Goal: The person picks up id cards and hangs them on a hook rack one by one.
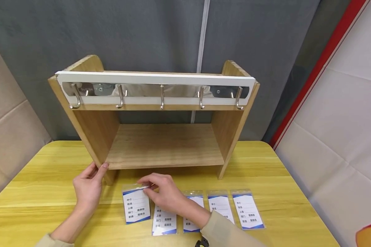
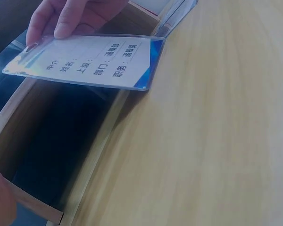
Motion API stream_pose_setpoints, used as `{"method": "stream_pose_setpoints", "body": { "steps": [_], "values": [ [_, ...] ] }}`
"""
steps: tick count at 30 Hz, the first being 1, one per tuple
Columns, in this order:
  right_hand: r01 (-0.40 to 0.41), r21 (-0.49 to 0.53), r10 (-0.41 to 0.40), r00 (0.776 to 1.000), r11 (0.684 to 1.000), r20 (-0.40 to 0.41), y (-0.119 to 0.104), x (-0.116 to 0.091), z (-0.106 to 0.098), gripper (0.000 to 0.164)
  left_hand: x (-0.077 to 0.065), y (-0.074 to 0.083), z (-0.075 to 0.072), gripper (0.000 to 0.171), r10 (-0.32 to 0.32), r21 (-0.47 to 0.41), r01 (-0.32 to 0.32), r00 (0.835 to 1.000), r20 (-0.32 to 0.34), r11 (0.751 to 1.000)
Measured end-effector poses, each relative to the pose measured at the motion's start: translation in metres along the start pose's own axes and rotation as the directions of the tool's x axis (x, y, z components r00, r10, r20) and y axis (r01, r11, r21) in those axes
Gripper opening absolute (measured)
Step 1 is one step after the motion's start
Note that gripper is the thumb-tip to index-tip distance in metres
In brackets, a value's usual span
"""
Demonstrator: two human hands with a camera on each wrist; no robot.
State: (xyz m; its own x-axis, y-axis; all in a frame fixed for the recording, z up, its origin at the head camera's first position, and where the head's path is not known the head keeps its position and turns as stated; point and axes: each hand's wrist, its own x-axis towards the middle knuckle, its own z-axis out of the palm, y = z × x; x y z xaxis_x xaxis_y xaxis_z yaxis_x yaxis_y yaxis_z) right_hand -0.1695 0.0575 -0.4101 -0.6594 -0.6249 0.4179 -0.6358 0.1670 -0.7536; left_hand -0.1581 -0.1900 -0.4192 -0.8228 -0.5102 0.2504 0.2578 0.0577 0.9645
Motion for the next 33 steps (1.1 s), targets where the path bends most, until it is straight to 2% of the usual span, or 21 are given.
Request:
{"method": "stream_pose_setpoints", "body": {
  "steps": [11,18,27,33],
  "values": [
    [0.126,-0.012,-0.126,0.991,0.992,-0.050,-0.004,0.002,-0.005,0.029,0.001,0.000,0.000,0.040,0.022,-0.013,-0.022,1.000,-0.010,1.000],
    [0.156,0.032,-0.152,0.983,0.987,-0.107,-0.010,0.007,-0.013,0.026,0.002,0.000,0.000,0.037,0.013,-0.011,-0.013,1.000,-0.014,1.000],
    [0.200,0.033,-0.192,0.966,0.979,-0.173,-0.015,0.015,-0.024,0.026,0.002,0.000,0.000,0.037,0.013,-0.040,-0.013,1.000,-0.004,0.999],
    [0.193,0.032,-0.180,0.955,0.981,-0.234,-0.020,0.020,-0.035,0.025,0.003,-0.003,-0.001,0.038,0.009,-0.012,-0.009,1.000,-0.010,1.000]
  ]
}}
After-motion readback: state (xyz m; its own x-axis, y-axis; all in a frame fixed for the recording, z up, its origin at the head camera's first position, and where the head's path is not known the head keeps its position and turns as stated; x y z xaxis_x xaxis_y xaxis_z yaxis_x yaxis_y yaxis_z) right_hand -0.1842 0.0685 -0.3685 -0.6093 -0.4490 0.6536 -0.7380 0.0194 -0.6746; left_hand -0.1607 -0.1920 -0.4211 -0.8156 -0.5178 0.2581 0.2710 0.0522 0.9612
